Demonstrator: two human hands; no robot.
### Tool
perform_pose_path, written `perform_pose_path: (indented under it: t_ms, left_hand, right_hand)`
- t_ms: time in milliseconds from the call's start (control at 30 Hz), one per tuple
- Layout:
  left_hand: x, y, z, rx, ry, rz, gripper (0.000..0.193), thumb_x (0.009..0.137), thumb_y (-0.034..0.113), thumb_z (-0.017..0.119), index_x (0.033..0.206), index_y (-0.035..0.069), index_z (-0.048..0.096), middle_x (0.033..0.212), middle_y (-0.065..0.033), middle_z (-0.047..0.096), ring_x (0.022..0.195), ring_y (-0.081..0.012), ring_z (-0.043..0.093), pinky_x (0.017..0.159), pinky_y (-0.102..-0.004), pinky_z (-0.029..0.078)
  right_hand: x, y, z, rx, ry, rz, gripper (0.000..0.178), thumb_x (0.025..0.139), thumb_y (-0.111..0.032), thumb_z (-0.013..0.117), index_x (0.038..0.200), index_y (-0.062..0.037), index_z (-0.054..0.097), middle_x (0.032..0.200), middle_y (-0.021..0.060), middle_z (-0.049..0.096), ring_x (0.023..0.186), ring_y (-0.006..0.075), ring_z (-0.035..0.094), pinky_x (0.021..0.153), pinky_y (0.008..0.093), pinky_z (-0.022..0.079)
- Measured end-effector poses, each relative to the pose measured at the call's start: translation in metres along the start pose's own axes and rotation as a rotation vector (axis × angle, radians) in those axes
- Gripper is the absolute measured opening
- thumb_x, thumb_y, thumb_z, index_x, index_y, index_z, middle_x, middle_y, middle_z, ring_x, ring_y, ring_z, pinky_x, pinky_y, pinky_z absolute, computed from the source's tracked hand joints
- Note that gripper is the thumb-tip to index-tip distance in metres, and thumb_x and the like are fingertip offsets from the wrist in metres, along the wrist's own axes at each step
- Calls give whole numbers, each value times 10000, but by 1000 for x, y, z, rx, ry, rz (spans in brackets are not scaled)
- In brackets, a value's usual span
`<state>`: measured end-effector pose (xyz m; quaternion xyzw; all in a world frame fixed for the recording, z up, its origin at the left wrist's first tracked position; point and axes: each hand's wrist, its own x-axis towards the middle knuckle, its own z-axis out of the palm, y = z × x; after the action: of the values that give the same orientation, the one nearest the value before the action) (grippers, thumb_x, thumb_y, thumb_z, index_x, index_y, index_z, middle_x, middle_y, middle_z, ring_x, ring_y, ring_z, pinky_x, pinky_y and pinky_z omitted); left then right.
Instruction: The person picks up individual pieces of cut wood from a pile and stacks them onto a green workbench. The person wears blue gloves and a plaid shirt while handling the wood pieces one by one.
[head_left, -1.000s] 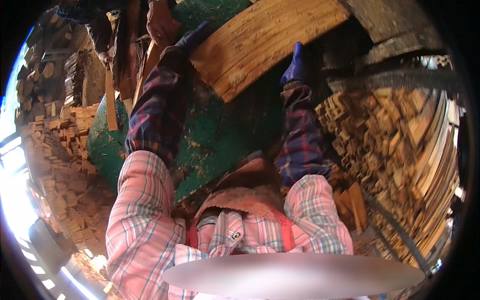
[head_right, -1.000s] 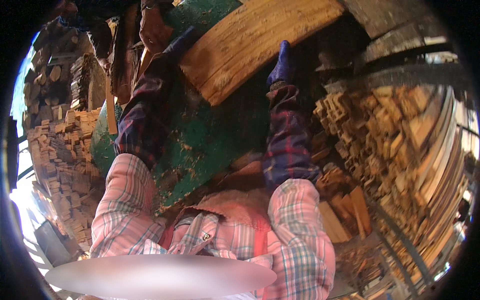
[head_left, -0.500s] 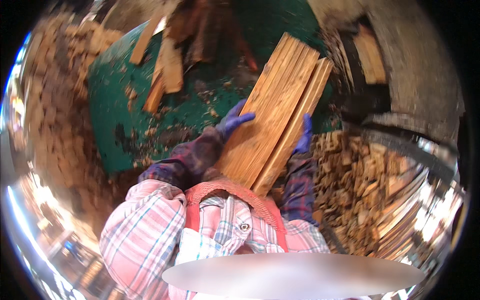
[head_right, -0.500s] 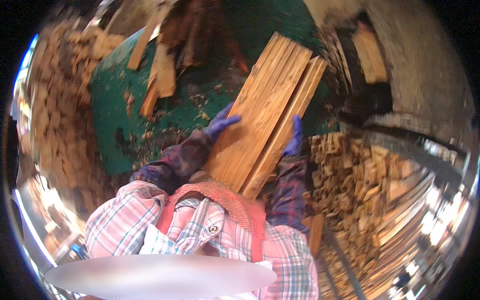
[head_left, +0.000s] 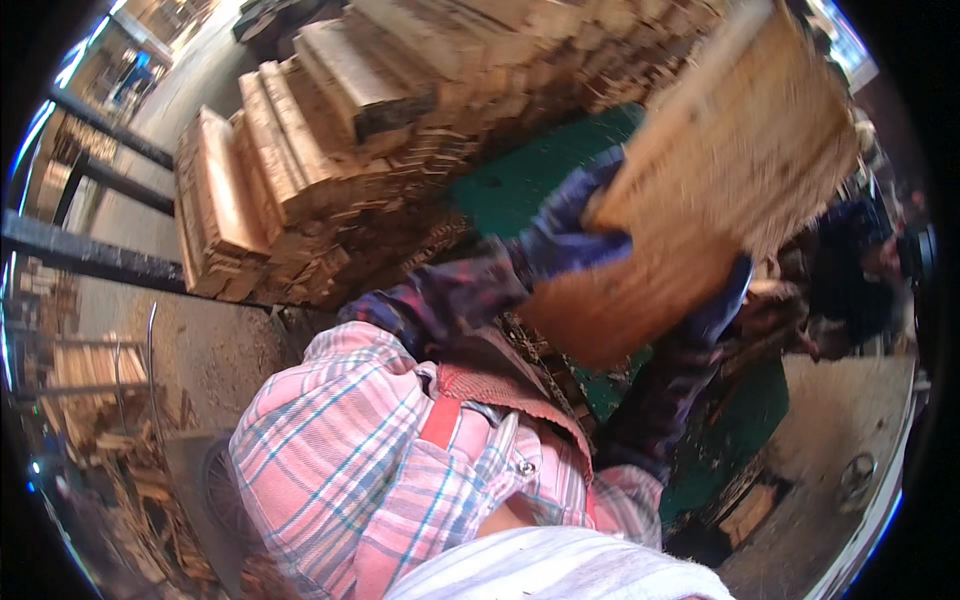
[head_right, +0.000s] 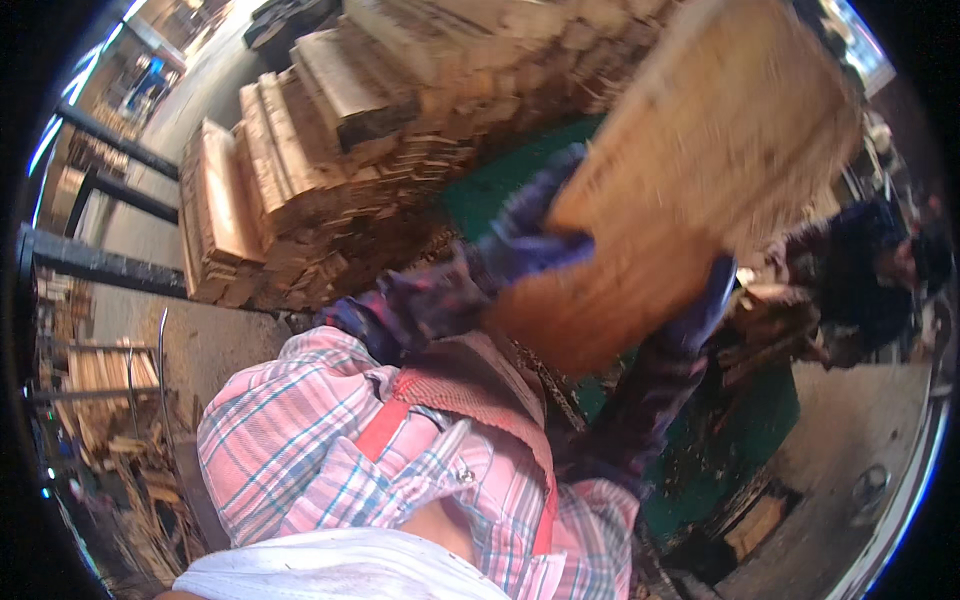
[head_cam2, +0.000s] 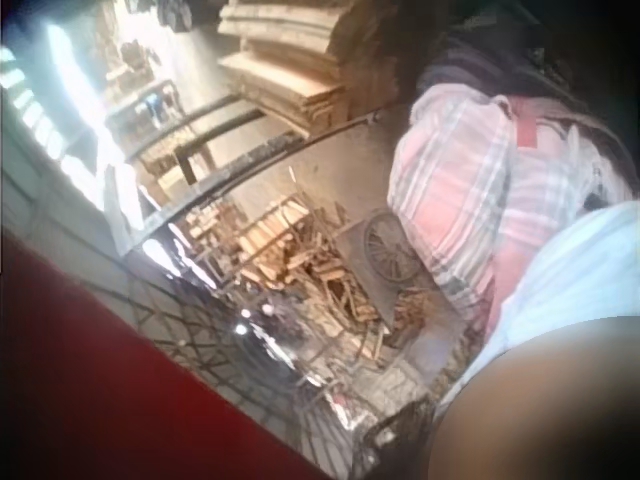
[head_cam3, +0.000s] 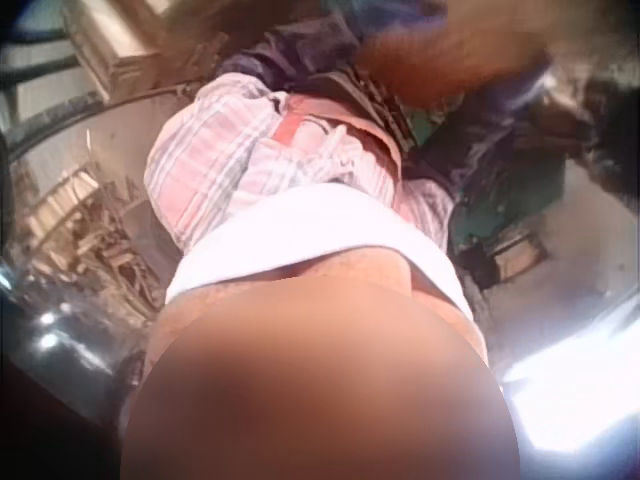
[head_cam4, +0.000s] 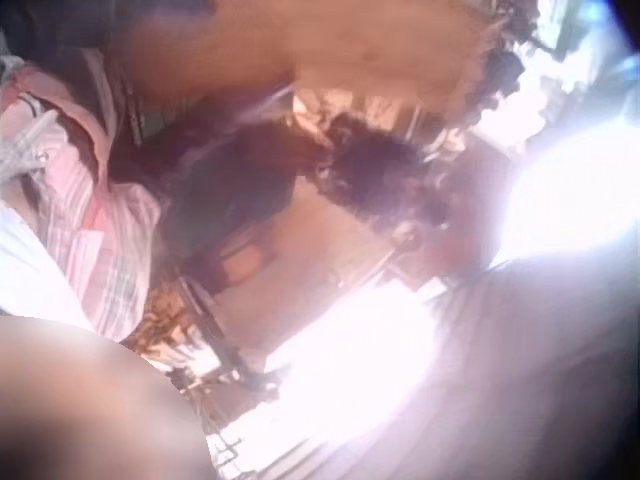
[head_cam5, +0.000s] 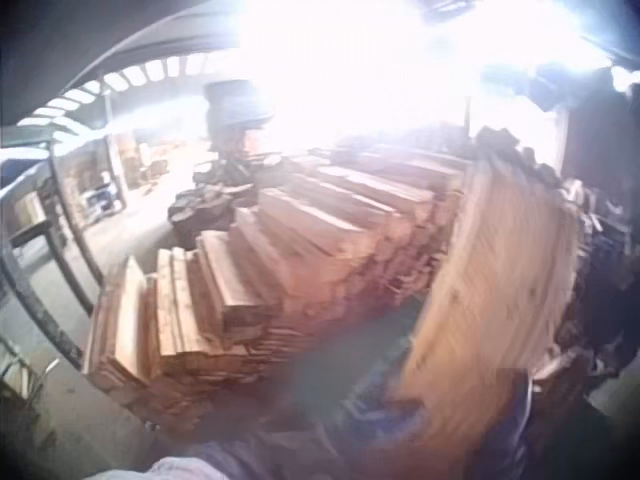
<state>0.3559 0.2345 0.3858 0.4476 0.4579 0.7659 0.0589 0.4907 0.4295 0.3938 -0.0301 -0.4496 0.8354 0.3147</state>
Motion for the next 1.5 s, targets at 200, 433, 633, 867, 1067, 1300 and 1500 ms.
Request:
perform_pose_path:
  t_ms: [200, 433, 633, 867, 1067, 1300, 1500]
  left_hand:
    - [101, 102, -152, 92, 474, -33, 305, 839, 98, 608, 1121, 9, 533, 994, -103, 614, 909, -186, 600, 831, -303, 488]
    - [134, 89, -167, 1058, 423, 393, 361, 901, 85, 496, 1241, -33, 471, 1247, -135, 512, 1144, -214, 491, 974, -320, 391]
    - [98, -18, 22, 407, -228, 15, 347, 888, 72, 513, 1219, -29, 500, 1235, -128, 524, 1132, -201, 495, 961, -318, 387]
    - [-39, -105, 271, -207, -989, -639, 343, 839, 105, 598, 1161, 1, 540, 1028, -49, 598, 880, -113, 552, 776, -253, 456]
    - [-139, -174, 491, -139, -1587, -888, 371, 842, 203, 622, 1150, 8, 554, 1000, -44, 612, 875, -122, 558, 753, -273, 464]
    - [-217, -239, 652, -20, -1402, -1005, 376, 847, 233, 624, 1136, 0, 563, 1003, -52, 620, 888, -146, 570, 776, -285, 462]
    - [-243, -210, 673, -141, -1513, -981, 383, 834, 252, 637, 1106, -6, 563, 983, -54, 626, 908, -136, 567, 801, -285, 462]
  right_hand:
    - [236, 20, 218, -940, -906, -577, 381, 840, 28, 537, 1218, 9, 493, 1177, 129, 556, 1078, 153, 516, 948, 305, 414]
    - [133, 168, 171, -18, -462, 38, 285, 879, -133, 528, 1118, 11, 582, 1057, 108, 619, 968, 161, 562, 887, 311, 443]
    - [53, 157, 24, -899, -574, 386, 326, 804, -326, 620, 952, -39, 655, 876, 79, 650, 765, 178, 575, 718, 363, 466]
    - [-291, -26, -277, -168, 1280, 143, 444, 853, -392, 537, 1183, -98, 492, 1106, 118, 558, 955, 250, 562, 815, 379, 459]
    - [-460, -110, -353, 139, 1523, -156, 707, 832, -527, 545, 1389, -176, 285, 1308, 116, 436, 1119, 271, 482, 913, 391, 409]
    - [-491, -246, -498, -399, 2133, 28, 768, 755, -528, 636, 1344, -119, 361, 1302, 130, 449, 1143, 294, 461, 919, 408, 401]
    - [-519, -241, -563, -1160, 2060, -29, 553, 786, -364, 614, 1226, -57, 480, 1131, 123, 547, 988, 236, 540, 817, 365, 456]
